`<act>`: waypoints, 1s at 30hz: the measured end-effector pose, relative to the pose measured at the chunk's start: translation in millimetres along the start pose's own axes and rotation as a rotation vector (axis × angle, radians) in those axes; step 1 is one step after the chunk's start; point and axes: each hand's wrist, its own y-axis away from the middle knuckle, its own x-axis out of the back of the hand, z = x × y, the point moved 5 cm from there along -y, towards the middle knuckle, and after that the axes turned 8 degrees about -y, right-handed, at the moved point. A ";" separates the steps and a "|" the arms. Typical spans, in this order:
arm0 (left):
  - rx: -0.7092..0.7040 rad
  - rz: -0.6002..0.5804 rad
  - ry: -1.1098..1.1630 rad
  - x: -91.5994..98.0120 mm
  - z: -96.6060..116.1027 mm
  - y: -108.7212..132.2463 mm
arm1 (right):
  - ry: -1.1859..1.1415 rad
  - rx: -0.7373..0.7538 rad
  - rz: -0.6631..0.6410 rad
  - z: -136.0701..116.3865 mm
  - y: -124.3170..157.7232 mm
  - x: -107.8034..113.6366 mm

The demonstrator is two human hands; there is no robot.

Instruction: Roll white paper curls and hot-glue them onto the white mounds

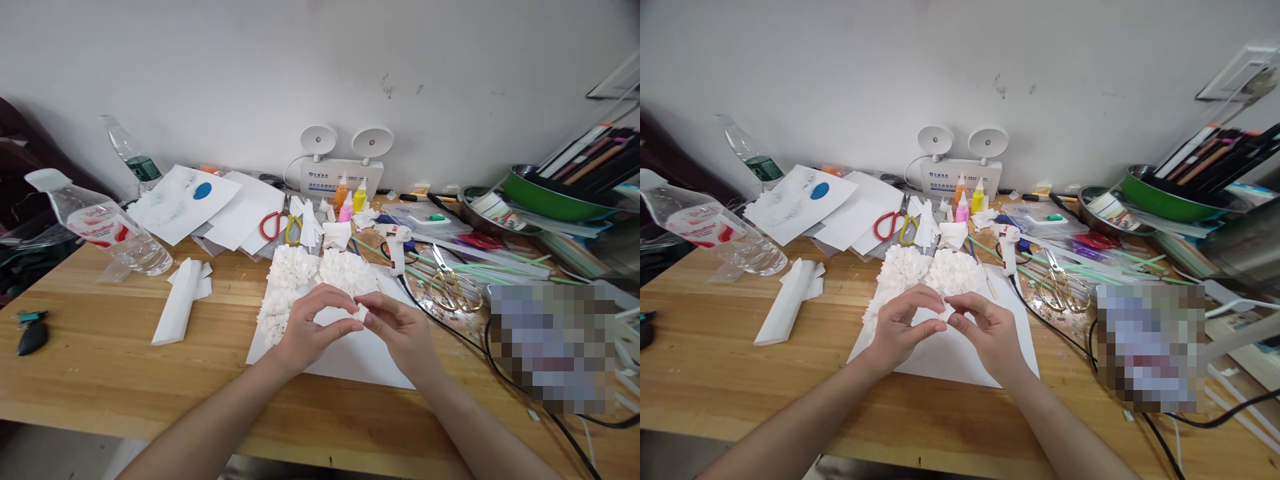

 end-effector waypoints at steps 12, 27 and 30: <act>0.056 -0.061 -0.079 -3.6 1.5 1.3 | -0.035 0.066 -0.063 -2.2 -1.4 -1.3; 0.234 0.012 0.018 -0.6 -10.6 0.4 | -0.012 0.143 -0.001 -3.8 -8.4 14.0; 0.358 0.022 0.098 -0.2 -16.9 0.4 | 0.072 0.129 0.291 4.1 -18.6 42.8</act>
